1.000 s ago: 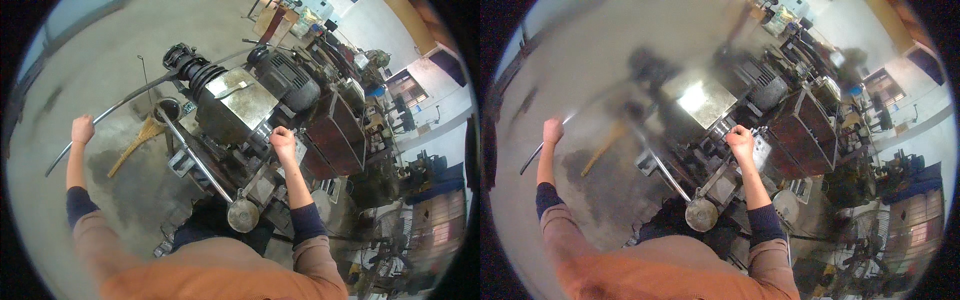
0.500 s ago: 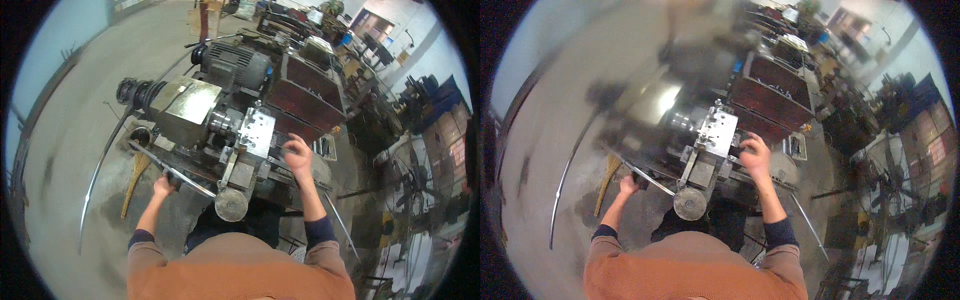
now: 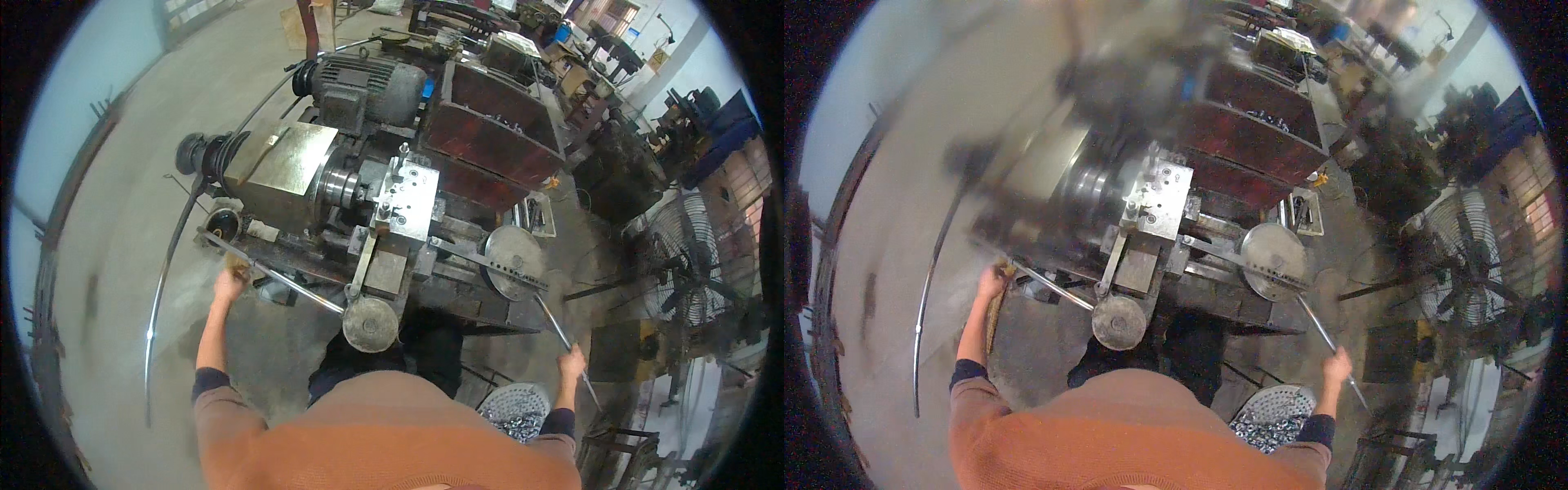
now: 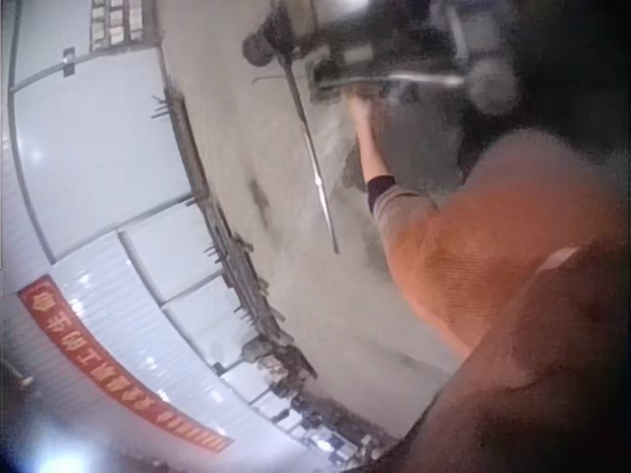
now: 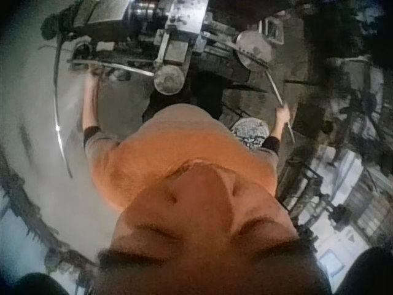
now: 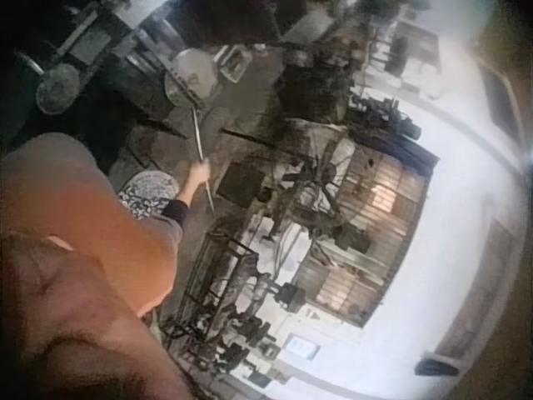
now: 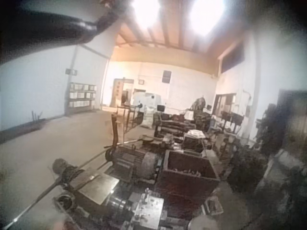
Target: The person operates a metal forming machine in a workshop, repeatedly inserting small metal pieces into the machine and using a long metal rod to guide them through the process. The person collects the processed pieces into a perforated metal tray.
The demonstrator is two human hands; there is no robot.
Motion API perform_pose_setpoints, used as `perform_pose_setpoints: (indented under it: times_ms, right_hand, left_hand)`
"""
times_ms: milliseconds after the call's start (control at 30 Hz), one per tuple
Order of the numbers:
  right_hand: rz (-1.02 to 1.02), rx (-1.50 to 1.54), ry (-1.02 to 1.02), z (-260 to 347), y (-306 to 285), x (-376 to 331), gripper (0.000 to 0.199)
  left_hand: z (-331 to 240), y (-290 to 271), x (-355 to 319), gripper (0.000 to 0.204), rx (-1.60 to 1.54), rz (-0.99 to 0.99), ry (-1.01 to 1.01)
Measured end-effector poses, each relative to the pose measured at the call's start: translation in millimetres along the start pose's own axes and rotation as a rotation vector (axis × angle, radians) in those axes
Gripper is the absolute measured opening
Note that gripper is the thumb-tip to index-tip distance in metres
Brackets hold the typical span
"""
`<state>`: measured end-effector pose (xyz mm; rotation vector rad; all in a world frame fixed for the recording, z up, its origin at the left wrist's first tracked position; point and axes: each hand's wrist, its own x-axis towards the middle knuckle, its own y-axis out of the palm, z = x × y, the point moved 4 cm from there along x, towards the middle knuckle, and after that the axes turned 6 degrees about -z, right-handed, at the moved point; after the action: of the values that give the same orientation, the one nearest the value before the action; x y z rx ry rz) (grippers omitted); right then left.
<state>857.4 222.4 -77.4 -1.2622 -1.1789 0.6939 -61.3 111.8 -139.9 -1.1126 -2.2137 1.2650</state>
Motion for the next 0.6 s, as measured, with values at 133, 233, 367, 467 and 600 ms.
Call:
perform_pose_setpoints:
  times_ms: [133,233,367,467,600]
  right_hand:
    - [0.137,-0.066,0.125,13,-8,-18,0.027]
    - [0.127,-0.042,0.085,5,1,-48,0.022]
    - [0.347,0.18,0.104,36,-13,-112,0.029]
    - [0.389,0.673,0.262,63,-26,-146,0.024]
    - [0.375,0.735,0.256,89,-38,-160,0.021]
  left_hand:
    - [10,-37,9,0.046,-0.761,-0.216,-0.211]
    - [-49,-43,-2,0.047,-0.802,-0.254,-0.323]
    - [-74,-24,-3,0.03,-0.865,-0.393,-0.269]
    - [-72,-9,3,0.026,-0.902,-0.48,-0.156]
    - [-78,-15,-1,0.028,-0.848,-0.429,-0.292]
